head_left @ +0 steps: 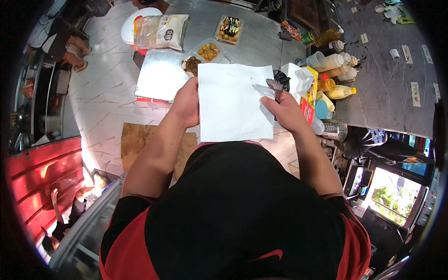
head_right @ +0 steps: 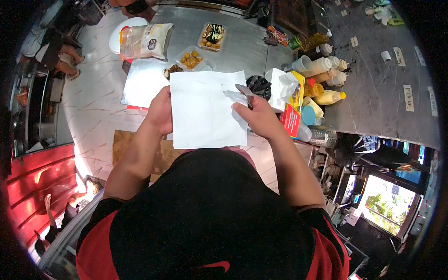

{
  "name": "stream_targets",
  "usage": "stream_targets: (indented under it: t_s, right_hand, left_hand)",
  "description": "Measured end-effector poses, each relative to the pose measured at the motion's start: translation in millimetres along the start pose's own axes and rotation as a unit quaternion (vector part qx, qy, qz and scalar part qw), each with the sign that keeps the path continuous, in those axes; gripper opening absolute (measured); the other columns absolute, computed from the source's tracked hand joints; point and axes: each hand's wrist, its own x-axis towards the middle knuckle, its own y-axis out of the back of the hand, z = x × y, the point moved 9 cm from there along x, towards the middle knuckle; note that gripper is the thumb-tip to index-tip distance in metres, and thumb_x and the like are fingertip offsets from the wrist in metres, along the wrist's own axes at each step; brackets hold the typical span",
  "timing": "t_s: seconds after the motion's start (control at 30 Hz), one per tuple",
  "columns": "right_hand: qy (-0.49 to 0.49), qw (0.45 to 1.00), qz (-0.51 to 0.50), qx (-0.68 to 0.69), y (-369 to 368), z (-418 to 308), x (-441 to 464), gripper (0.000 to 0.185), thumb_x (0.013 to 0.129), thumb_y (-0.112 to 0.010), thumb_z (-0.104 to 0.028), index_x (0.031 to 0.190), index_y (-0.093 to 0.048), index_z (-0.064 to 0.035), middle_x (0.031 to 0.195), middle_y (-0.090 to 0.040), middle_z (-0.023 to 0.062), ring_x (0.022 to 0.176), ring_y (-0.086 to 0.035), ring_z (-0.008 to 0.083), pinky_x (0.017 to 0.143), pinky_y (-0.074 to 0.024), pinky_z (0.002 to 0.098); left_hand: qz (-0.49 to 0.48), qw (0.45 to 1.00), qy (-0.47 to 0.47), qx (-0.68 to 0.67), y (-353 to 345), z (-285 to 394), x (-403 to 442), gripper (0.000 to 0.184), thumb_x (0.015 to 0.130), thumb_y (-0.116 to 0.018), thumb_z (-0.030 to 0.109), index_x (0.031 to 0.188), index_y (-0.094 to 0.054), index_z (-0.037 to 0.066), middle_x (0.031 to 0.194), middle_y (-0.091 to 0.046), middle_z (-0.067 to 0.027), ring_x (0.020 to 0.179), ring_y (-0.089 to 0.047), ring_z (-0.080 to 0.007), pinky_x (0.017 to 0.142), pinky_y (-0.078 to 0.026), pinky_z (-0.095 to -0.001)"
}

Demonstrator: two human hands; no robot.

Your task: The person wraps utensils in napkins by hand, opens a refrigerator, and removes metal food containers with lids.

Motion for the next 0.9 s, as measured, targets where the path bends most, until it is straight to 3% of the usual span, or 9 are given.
stream_targets:
  t_s: [0.17,0.27,0.37,0.47,0.57,0.7,0.8,0.87,0.9]
  right_hand:
    - [0.035,0.999,0.013,-0.020,-2.8,-5.3,2.5,0.040,0.102,-0.072,-0.023,0.135,-0.065,-0.0018,0.110,-0.071,-0.0009,0.098,-0.059,0.0073,0.088,-0.0506,0.0282]
    - [0.026,0.999,0.010,-0.019,-5.4,-8.9,2.0,0.039,0.102,-0.072,-0.023,0.134,-0.066,-0.0020,0.109,-0.071,0.0001,0.098,-0.058,0.0072,0.089,-0.0504,0.0280]
    - [0.038,0.999,0.012,-0.028,-4.9,-8.0,4.7,0.039,0.102,-0.071,-0.024,0.133,-0.066,-0.0016,0.108,-0.071,0.0013,0.097,-0.058,0.0074,0.088,-0.0505,0.0280]
    - [0.037,0.998,0.029,-0.047,-2.8,5.0,10.6,0.039,0.102,-0.071,-0.026,0.131,-0.066,-0.0004,0.107,-0.072,0.0023,0.095,-0.059,0.0082,0.087,-0.0509,0.0284]
    - [0.003,0.998,0.046,-0.030,1.6,8.9,14.4,0.039,0.102,-0.071,-0.027,0.129,-0.066,0.0012,0.106,-0.072,0.0029,0.093,-0.061,0.0093,0.086,-0.0513,0.0291]
    - [0.012,0.999,0.042,0.018,-6.9,-0.7,9.8,0.040,0.103,-0.069,-0.028,0.129,-0.066,0.0015,0.105,-0.072,0.0035,0.092,-0.062,0.0103,0.087,-0.0516,0.0301]
    - [0.026,0.996,0.055,0.059,-11.0,5.9,14.3,0.033,0.104,-0.068,-0.029,0.127,-0.065,-0.0059,0.084,-0.059,-0.0039,0.067,-0.049,0.0052,0.060,-0.0382,0.0263]
    - [0.006,0.994,0.054,0.090,-11.9,19.7,17.5,0.033,0.104,-0.067,-0.028,0.130,-0.063,-0.0074,0.081,-0.058,-0.0044,0.064,-0.049,0.0043,0.054,-0.0383,0.0251]
    - [-0.020,0.993,0.046,0.107,-11.9,22.6,17.0,0.037,0.104,-0.068,-0.027,0.134,-0.062,-0.0054,0.089,-0.064,-0.0012,0.073,-0.055,0.0059,0.061,-0.0449,0.0258]
  left_hand:
    - [-0.018,0.999,-0.036,-0.034,-24.9,12.7,-4.2,0.067,0.113,-0.033,0.050,0.148,-0.052,-0.003,0.144,-0.063,-0.0181,0.128,-0.066,-0.0320,0.108,-0.055,-0.0470]
    - [0.005,0.998,0.011,-0.062,-38.6,15.2,-19.5,0.068,0.114,-0.031,0.053,0.146,-0.055,-0.001,0.143,-0.064,-0.0171,0.129,-0.065,-0.0307,0.110,-0.053,-0.0460]
    - [0.030,0.997,0.011,-0.073,-28.0,13.7,-16.5,0.057,0.113,-0.046,0.045,0.144,-0.057,-0.001,0.138,-0.066,-0.0155,0.126,-0.066,-0.0285,0.109,-0.053,-0.0435]
    - [0.083,0.987,-0.026,0.136,-3.6,17.5,-20.0,0.046,0.108,-0.063,0.029,0.141,-0.059,-0.002,0.133,-0.069,-0.0140,0.120,-0.068,-0.0240,0.104,-0.055,-0.0398]
    - [0.082,0.982,-0.039,0.168,-9.5,27.4,-23.3,0.042,0.100,-0.071,0.013,0.137,-0.061,-0.004,0.127,-0.071,-0.0130,0.114,-0.070,-0.0204,0.098,-0.058,-0.0366]
    - [0.061,0.974,-0.047,0.215,-27.2,32.2,-27.8,0.039,0.100,-0.071,0.010,0.134,-0.062,-0.005,0.125,-0.073,-0.0130,0.110,-0.072,-0.0199,0.096,-0.058,-0.0349]
    - [0.061,0.974,-0.054,0.209,-27.1,33.9,-26.9,0.038,0.099,-0.071,0.009,0.134,-0.063,-0.005,0.124,-0.073,-0.0125,0.109,-0.072,-0.0196,0.096,-0.058,-0.0341]
    - [0.055,0.978,-0.057,0.193,-25.7,32.0,-25.9,0.039,0.100,-0.071,0.009,0.135,-0.062,-0.005,0.124,-0.073,-0.0124,0.109,-0.072,-0.0192,0.096,-0.058,-0.0336]
    - [0.054,0.979,-0.058,0.186,-25.3,31.5,-25.1,0.039,0.100,-0.071,0.009,0.135,-0.062,-0.005,0.124,-0.073,-0.0122,0.109,-0.072,-0.0189,0.096,-0.058,-0.0333]
